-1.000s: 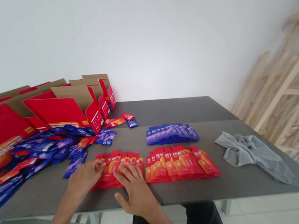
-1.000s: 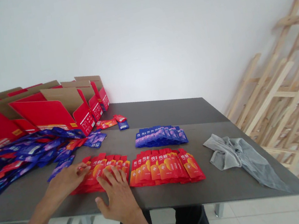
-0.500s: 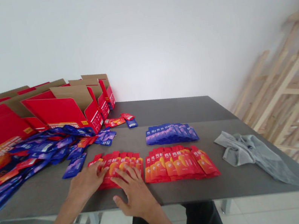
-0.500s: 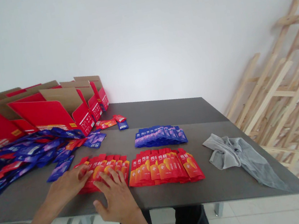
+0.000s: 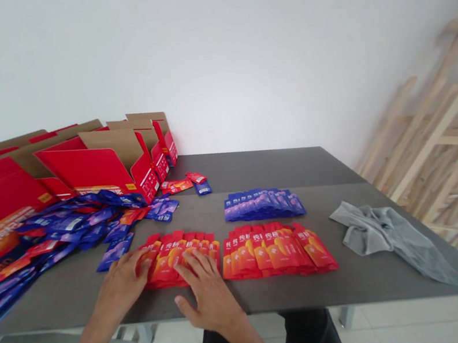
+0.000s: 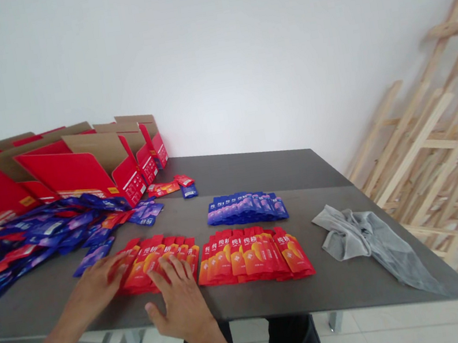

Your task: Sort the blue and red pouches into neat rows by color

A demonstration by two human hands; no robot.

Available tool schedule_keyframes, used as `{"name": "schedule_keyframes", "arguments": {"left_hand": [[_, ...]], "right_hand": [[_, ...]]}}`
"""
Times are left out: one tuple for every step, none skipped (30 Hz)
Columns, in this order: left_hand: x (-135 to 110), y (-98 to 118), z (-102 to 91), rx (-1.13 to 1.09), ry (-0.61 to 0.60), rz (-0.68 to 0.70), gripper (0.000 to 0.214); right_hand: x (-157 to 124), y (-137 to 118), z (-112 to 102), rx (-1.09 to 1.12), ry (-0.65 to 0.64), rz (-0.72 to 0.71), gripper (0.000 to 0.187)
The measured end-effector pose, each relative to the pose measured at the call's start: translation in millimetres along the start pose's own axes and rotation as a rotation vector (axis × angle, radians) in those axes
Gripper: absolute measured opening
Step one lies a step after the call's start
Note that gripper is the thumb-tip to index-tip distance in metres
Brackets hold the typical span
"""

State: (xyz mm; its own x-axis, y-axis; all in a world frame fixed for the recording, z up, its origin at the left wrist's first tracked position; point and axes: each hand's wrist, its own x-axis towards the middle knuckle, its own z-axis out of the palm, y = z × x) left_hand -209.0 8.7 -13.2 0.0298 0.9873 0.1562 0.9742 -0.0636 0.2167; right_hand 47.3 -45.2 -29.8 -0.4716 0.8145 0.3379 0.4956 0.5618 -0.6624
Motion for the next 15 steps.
{"name": "schedule_keyframes", "arguments": {"left_hand": [[-1.9,3.7,0.4,0.013,0.014,0.003,0.056],[-3.6,7.1,0.7,0.026,0.031,0.002,0.056],[-5.1,10.1,1.2,0.031,0.046,0.005,0.056],[-6.6,12.5,1.8,0.032,0.061,0.008,0.056],[-8.0,14.3,2.6,0.031,0.072,0.009,0.056],[-9.3,15.4,3.3,0.028,0.079,0.010,0.056],[-10.6,16.1,4.1,0.021,0.086,0.016,0.057],[-11.9,16.5,4.9,0.012,0.091,0.023,0.058],[-13.3,16.7,5.6,0.002,0.097,0.030,0.059],[-14.6,16.8,6.2,-0.008,0.103,0.034,0.060],[-15.8,16.8,6.7,-0.015,0.105,0.036,0.061],[-17.0,16.9,7.0,-0.018,0.104,0.031,0.061],[-18.1,17.1,7.2,-0.019,0.100,0.019,0.062],[-19.0,17.2,7.1,-0.018,0.093,0.003,0.062],[-19.7,17.4,6.6,-0.018,0.085,-0.011,0.063]], "right_hand": [[0.2,-0.3,-0.3,0.000,0.000,0.001,0.069],[0.3,-0.4,-0.6,-0.002,0.001,0.003,0.069],[0.4,-0.5,-0.8,-0.006,0.001,0.004,0.069],[0.4,-0.5,-0.9,-0.010,0.001,0.003,0.069],[0.4,-0.4,-0.9,-0.015,0.001,0.001,0.069],[0.3,-0.4,-0.9,-0.018,0.002,-0.001,0.069],[0.2,-0.3,-0.8,-0.020,0.004,-0.003,0.069],[0.1,-0.3,-0.7,-0.021,0.005,-0.004,0.069],[0.0,-0.3,-0.5,-0.021,0.007,-0.004,0.069],[0.0,-0.3,-0.4,-0.022,0.008,-0.002,0.068],[0.0,-0.3,-0.4,-0.022,0.008,-0.001,0.068],[0.1,-0.3,-0.4,-0.023,0.005,-0.001,0.068],[0.2,-0.2,-0.4,-0.023,0.002,-0.001,0.068],[0.4,-0.1,-0.5,-0.022,0.000,0.000,0.068],[0.4,0.1,-0.6,-0.021,0.001,0.001,0.067]]}}
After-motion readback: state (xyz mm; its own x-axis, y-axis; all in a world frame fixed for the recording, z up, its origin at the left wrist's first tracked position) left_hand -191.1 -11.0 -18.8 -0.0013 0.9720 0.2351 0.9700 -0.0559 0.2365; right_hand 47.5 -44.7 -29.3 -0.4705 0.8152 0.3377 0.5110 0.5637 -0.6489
